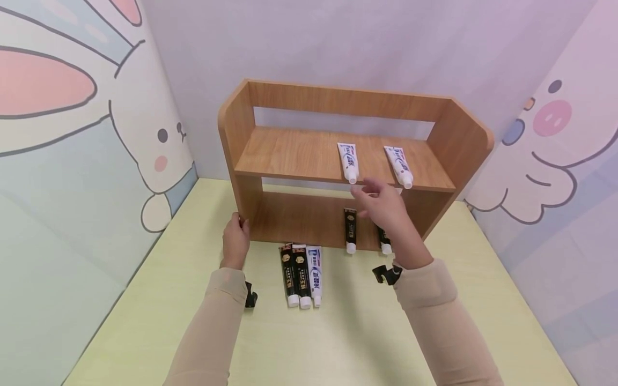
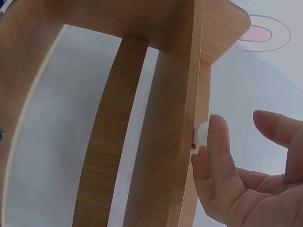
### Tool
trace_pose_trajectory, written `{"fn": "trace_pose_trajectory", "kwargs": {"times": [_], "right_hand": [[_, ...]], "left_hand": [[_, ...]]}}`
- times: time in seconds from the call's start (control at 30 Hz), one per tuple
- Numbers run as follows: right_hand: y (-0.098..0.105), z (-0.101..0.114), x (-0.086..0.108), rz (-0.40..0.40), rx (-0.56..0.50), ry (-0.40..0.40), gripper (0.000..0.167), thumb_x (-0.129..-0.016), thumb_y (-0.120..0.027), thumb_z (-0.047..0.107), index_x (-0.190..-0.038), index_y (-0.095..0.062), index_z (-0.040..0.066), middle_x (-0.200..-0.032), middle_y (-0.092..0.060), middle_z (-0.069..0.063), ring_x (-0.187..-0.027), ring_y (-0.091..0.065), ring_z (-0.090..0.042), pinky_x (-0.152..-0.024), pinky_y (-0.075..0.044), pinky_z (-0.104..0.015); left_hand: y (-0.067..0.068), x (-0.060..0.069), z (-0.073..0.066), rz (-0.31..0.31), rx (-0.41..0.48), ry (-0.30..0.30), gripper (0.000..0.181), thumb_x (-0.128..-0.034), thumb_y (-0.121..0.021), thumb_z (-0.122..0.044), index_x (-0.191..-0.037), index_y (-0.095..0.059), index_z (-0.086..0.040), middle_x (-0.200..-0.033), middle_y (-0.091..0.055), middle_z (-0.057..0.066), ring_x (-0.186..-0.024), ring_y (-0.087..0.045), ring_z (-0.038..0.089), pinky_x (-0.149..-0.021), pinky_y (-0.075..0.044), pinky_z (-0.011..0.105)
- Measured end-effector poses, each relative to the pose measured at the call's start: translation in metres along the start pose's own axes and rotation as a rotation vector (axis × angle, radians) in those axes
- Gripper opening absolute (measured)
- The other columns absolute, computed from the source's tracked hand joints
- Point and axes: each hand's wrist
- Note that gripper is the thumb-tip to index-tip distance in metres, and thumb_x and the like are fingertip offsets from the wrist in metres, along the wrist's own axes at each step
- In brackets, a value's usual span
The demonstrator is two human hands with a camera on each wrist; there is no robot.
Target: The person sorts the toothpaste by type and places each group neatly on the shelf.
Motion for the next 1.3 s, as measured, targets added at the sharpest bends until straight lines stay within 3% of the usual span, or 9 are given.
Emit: {"fn": "trace_pose_trajectory", "kwargs": {"times": [0.8, 1.03, 1.3], "right_hand": [[-0.042, -0.030, 0.016, 0.042, -0.009, -0.027, 0.060, -0.096, -0.063, 0.033, -0.147, -0.041, 0.009, -0.133, -0.052, -0.014, -0.082, -0.065, -0.023, -0.076, -0.054, -0.035], [-0.058, -0.043, 0.017, 0.047, -0.003, -0.014, 0.062, -0.096, -0.063, 0.033, -0.147, -0.040, 0.005, -0.130, -0.054, -0.016, -0.079, -0.064, -0.023, -0.077, -0.054, -0.037], [-0.075, -0.054, 0.019, 0.062, -0.007, -0.037, 0.062, -0.095, -0.064, 0.035, -0.146, -0.042, 0.006, -0.133, -0.053, -0.018, -0.087, -0.066, -0.028, -0.085, -0.053, -0.044]], "left_hand": [[-0.002, -0.002, 0.001, -0.008, 0.010, -0.014, 0.020, -0.1033, -0.049, -0.013, -0.116, -0.049, 0.002, -0.106, -0.059, 0.023, -0.093, -0.059, 0.036, -0.077, -0.052, 0.049], [-0.002, -0.002, 0.002, -0.010, 0.010, -0.024, 0.021, -0.1033, -0.049, -0.013, -0.117, -0.049, 0.003, -0.107, -0.059, 0.023, -0.093, -0.059, 0.037, -0.077, -0.052, 0.050], [-0.002, -0.001, 0.001, 0.006, 0.016, 0.001, 0.023, -0.1033, -0.050, -0.013, -0.121, -0.048, 0.002, -0.111, -0.059, 0.023, -0.097, -0.059, 0.036, -0.080, -0.052, 0.050]]}}
Point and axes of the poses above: each hand's wrist, its own x-axis away from the middle knuckle, its own y-axis out of the back of the hand, z = x × y
